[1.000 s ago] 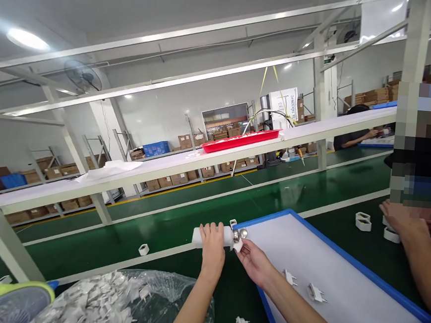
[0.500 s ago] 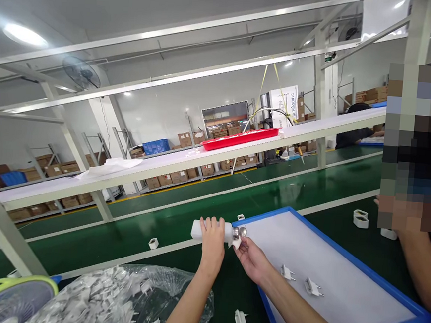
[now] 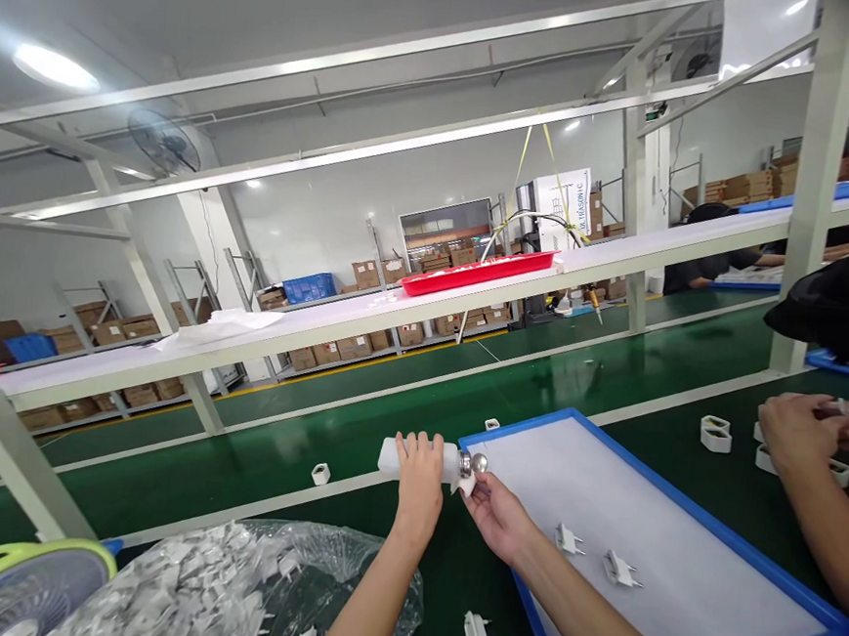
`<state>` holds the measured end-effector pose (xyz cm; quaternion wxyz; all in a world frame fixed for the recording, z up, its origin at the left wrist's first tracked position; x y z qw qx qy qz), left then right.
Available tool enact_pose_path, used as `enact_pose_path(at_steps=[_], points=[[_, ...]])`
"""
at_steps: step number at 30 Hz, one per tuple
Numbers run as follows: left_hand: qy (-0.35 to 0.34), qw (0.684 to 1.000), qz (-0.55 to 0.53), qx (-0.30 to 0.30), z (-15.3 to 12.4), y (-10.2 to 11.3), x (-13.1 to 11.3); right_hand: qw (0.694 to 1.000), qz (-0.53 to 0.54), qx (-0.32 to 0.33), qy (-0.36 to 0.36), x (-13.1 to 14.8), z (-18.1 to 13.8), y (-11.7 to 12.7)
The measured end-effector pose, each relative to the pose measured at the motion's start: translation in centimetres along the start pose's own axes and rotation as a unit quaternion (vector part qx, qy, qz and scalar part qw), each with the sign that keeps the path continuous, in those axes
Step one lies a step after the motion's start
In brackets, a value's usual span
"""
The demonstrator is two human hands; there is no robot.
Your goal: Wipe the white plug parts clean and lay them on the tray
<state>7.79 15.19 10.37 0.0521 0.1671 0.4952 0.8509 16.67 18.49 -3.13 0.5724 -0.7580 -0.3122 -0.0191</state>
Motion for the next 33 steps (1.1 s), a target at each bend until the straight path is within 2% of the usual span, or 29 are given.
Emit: enact_pose_path(at_steps=[5, 9, 16, 23, 28, 31, 33], points=[[0.034, 0.997, -0.071, 0.012, 0.0, -2.1, 0.8, 1.000, -0.004, -0.006, 0.009, 0.8, -0.3, 0.2], [0.073, 0.983, -0.167, 0.020, 0.2, -4.5, 1.6, 1.000, 0.000, -0.012, 0.011, 1.4, -0.7, 0.2], [0.175, 0.920, -0.352, 0.001, -0.7, -8.5, 2.5, 1.000, -0.001, -0.010, -0.001, 2.1, -2.9, -0.1], [0.277, 0.868, -0.410, -0.034, -2.2, -10.2, 4.2, 0.998, -0.048, -0.004, -0.026, 2.0, -7.1, 0.7], [0.310, 0.855, -0.414, -0.030, -2.9, -10.2, 4.9, 0.996, -0.079, -0.035, -0.037, 1.7, -9.9, 2.1], [0.301, 0.865, -0.397, -0.051, -4.7, -8.4, 4.0, 0.994, -0.084, -0.065, -0.037, 2.0, -12.0, 3.2], [0.282, 0.876, -0.383, -0.076, -7.1, -6.6, 2.6, 0.992, -0.084, -0.091, -0.034, 2.5, -13.8, 4.2]])
Point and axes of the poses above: each hand's wrist, its own z-axis towards the middle knuckle, its own y-axis out of the back of the hand, x = y × z, the point moved 7 cm from there along z, towards the middle knuckle, and after that the axes turned 11 degrees about -y, right-handed, at the moved point
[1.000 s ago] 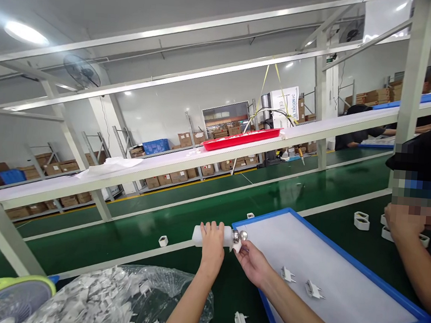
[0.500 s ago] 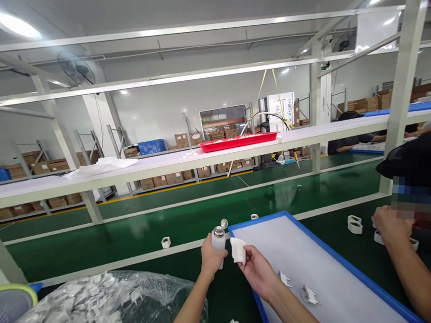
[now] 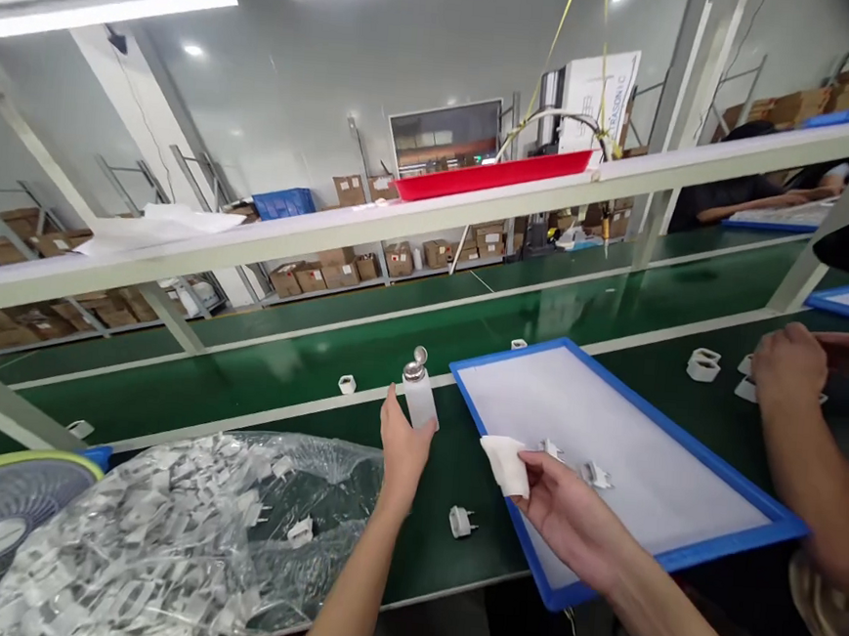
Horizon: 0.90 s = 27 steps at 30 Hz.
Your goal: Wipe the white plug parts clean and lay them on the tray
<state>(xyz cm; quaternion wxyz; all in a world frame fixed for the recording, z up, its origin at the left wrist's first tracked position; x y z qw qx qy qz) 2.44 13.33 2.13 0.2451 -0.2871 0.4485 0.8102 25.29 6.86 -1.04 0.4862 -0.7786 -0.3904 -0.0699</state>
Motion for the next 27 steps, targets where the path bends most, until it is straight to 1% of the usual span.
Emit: enact_pose_path(at_steps=[1, 2, 3, 4, 6, 7, 9, 10, 12, 13, 14, 15, 16, 18, 20, 22, 24, 27], points=[[-0.019, 1.000, -0.002, 0.000, -1.9, 0.5, -0.5, 1.000, 0.001, -0.015, 0.003, 0.0, -0.9, 0.8], [-0.047, 0.999, -0.012, 0.017, -3.9, 0.7, -1.0, 1.000, 0.003, -0.030, 0.007, 0.0, -1.7, 1.7], [-0.092, 0.993, -0.029, 0.066, -5.9, 0.5, -1.5, 0.999, 0.004, -0.050, 0.015, -0.2, -2.6, 2.6], [-0.104, 0.987, -0.037, 0.115, -7.9, 0.1, -1.4, 0.997, 0.003, -0.070, 0.023, -0.6, -3.4, 3.6], [-0.080, 0.977, -0.045, 0.194, -11.2, -0.8, -0.3, 0.994, -0.007, -0.103, 0.035, -2.1, -4.5, 5.3], [-0.072, 0.971, -0.052, 0.224, -12.3, -1.2, 0.2, 0.993, -0.016, -0.109, 0.033, -3.3, -4.8, 5.9], [-0.086, 0.959, -0.074, 0.259, -13.4, -1.7, 0.8, 0.994, -0.032, -0.102, 0.006, -6.2, -4.8, 6.5], [-0.101, 0.955, -0.086, 0.266, -13.5, -1.8, 0.9, 0.995, -0.038, -0.096, -0.016, -7.8, -4.6, 6.6], [-0.120, 0.951, -0.099, 0.269, -13.2, -1.4, 1.2, 0.994, -0.049, -0.080, -0.058, -10.5, -4.0, 6.5], [-0.121, 0.952, -0.096, 0.265, -13.0, -1.0, 1.6, 0.994, -0.056, -0.073, -0.065, -11.3, -3.6, 6.2], [-0.116, 0.955, -0.090, 0.259, -12.8, -0.5, 2.1, 0.994, -0.071, -0.068, -0.055, -11.7, -3.1, 5.9], [-0.110, 0.958, -0.082, 0.253, -12.7, 0.0, 2.6, 0.992, -0.107, -0.066, -0.022, -11.5, -2.7, 5.5], [-0.105, 0.960, -0.076, 0.247, -12.8, 0.4, 3.1, 0.985, -0.158, -0.067, 0.027, -10.9, -2.2, 4.9], [-0.098, 0.964, -0.072, 0.236, -13.0, 1.0, 3.8, 0.950, -0.273, -0.069, 0.135, -9.6, -1.4, 3.4], [-0.100, 0.966, -0.075, 0.225, -13.4, 1.3, 4.0, 0.907, -0.362, -0.053, 0.206, -9.1, -0.5, 1.8], [-0.103, 0.968, -0.078, 0.214, -13.8, 1.2, 3.9, 0.877, -0.415, -0.010, 0.242, -9.6, 0.2, 0.5], [-0.100, 0.971, -0.084, 0.200, -14.1, 1.1, 4.0, 0.837, -0.472, 0.045, 0.273, -10.7, 0.3, -0.5], [-0.097, 0.973, -0.107, 0.179, -14.5, 0.8, 4.6, 0.780, -0.537, 0.098, 0.305, -12.3, -0.2, -0.5]])
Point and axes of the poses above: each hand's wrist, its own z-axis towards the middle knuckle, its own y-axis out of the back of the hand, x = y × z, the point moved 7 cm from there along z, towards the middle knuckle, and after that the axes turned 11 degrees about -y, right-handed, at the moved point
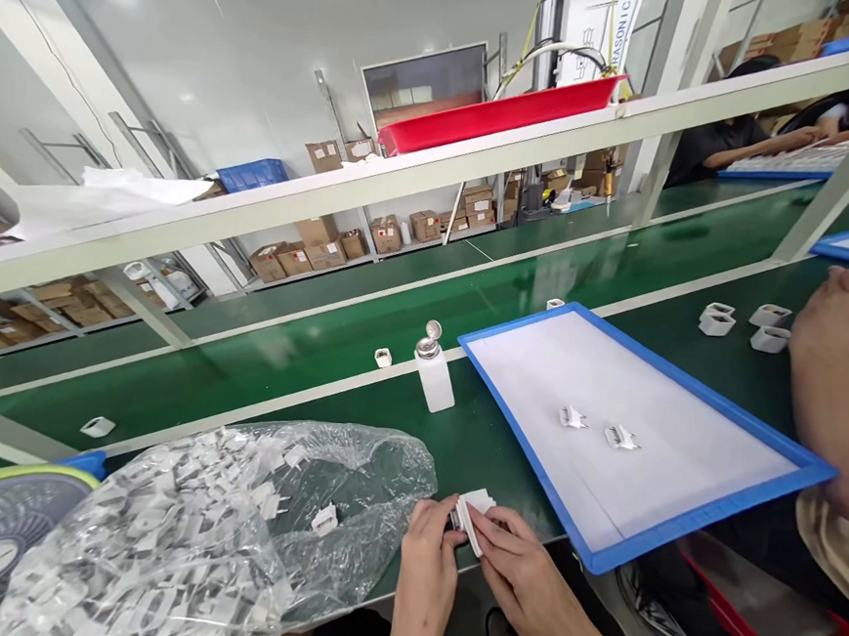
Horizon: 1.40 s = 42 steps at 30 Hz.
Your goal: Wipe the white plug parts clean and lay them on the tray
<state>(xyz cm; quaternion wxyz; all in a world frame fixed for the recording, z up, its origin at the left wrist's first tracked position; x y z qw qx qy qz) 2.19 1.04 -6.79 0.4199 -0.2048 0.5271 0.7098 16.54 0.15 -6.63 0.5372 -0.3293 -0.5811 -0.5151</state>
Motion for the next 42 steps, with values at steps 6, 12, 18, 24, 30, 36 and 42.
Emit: enact_pose_path(at_steps=[6, 12, 18, 24, 30, 36, 42], points=[[-0.008, 1.000, -0.008, 0.000, -0.1, 0.0, 0.6, 0.991, -0.093, 0.030, 0.086, -0.3, -1.5, -0.4], [-0.018, 0.999, -0.037, 0.003, 0.2, 0.5, -0.2, 0.979, -0.165, 0.028, 0.116, 0.8, -0.5, -0.8], [-0.009, 0.999, -0.046, -0.013, 0.4, 0.4, -0.1, 0.978, -0.186, 0.031, 0.085, 2.6, 1.6, -0.9], [-0.023, 0.998, -0.039, -0.036, 0.1, 0.0, 0.4, 0.977, -0.200, 0.002, 0.069, 2.2, 1.9, -1.0], [-0.035, 0.998, -0.040, -0.043, -0.1, 0.1, 0.3, 0.973, -0.198, 0.024, 0.116, 1.0, -0.4, -1.6], [-0.067, 0.997, -0.018, -0.029, -0.4, -0.2, -0.2, 0.989, -0.138, 0.014, 0.040, 1.2, 0.8, -1.2], [-0.073, 0.996, -0.018, -0.049, -0.7, 0.6, -0.9, 0.997, -0.073, 0.006, -0.034, 2.2, 1.8, -1.1]])
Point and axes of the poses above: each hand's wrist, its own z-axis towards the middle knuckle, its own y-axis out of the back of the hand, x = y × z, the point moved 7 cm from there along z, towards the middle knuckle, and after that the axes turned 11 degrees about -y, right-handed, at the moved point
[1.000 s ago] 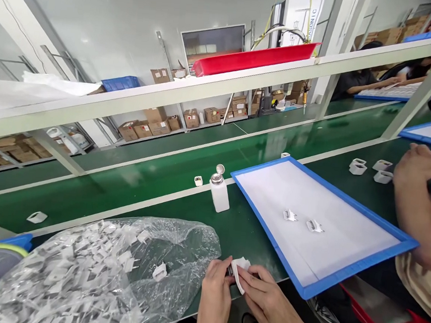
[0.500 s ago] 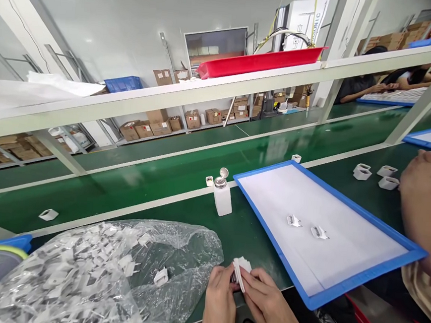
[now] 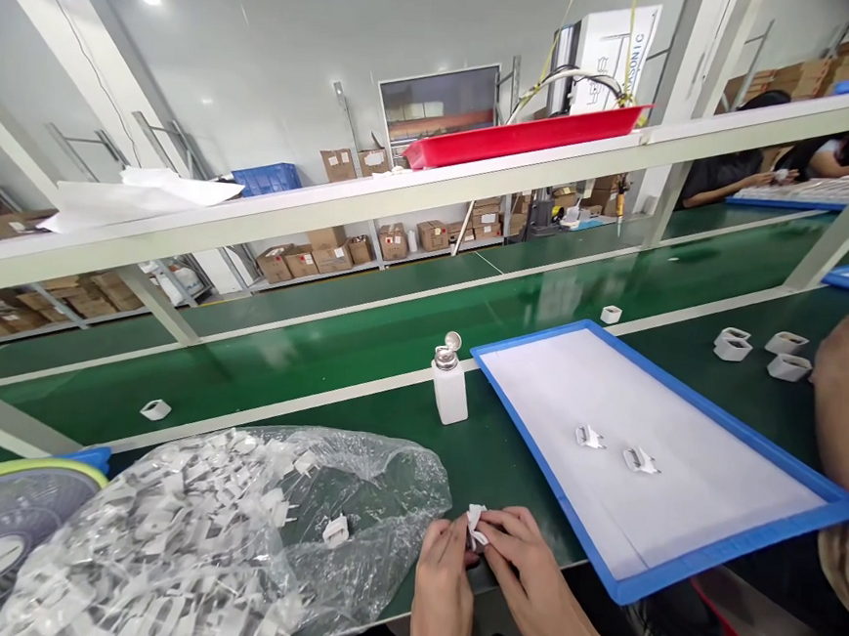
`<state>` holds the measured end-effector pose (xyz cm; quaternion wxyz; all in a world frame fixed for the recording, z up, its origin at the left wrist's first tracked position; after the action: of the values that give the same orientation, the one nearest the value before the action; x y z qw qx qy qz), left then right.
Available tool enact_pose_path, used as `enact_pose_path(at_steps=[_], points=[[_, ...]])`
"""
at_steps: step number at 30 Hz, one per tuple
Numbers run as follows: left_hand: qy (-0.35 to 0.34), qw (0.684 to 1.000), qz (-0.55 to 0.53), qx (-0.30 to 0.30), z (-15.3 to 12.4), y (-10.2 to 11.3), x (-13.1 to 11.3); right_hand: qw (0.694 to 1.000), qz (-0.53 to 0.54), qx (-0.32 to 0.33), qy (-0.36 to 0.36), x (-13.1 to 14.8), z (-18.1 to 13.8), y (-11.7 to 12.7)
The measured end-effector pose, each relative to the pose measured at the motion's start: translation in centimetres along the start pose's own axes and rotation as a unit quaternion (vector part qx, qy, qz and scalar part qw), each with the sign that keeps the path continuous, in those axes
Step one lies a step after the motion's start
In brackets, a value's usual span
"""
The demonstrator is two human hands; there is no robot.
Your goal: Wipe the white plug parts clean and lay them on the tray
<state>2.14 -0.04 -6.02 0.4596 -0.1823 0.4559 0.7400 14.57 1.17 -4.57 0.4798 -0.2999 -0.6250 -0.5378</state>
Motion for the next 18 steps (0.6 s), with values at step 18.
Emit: enact_pose_path(at_steps=[18], points=[[-0.049, 0.965, -0.013, -0.259, -1.5, 3.6, -5.0, 0.843, 0.475, 0.006, -0.253, 2.5, -2.2, 1.0]])
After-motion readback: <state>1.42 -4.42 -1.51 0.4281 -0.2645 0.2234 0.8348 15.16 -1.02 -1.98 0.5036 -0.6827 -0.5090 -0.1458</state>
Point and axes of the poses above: each hand's wrist, its own z-axis towards the middle knuckle, its own y-axis out of the back of the hand, x = y × z, the point moved 7 cm from there along z, towards the middle knuckle, and after that the axes turned 11 degrees about -y, right-handed, at the moved point
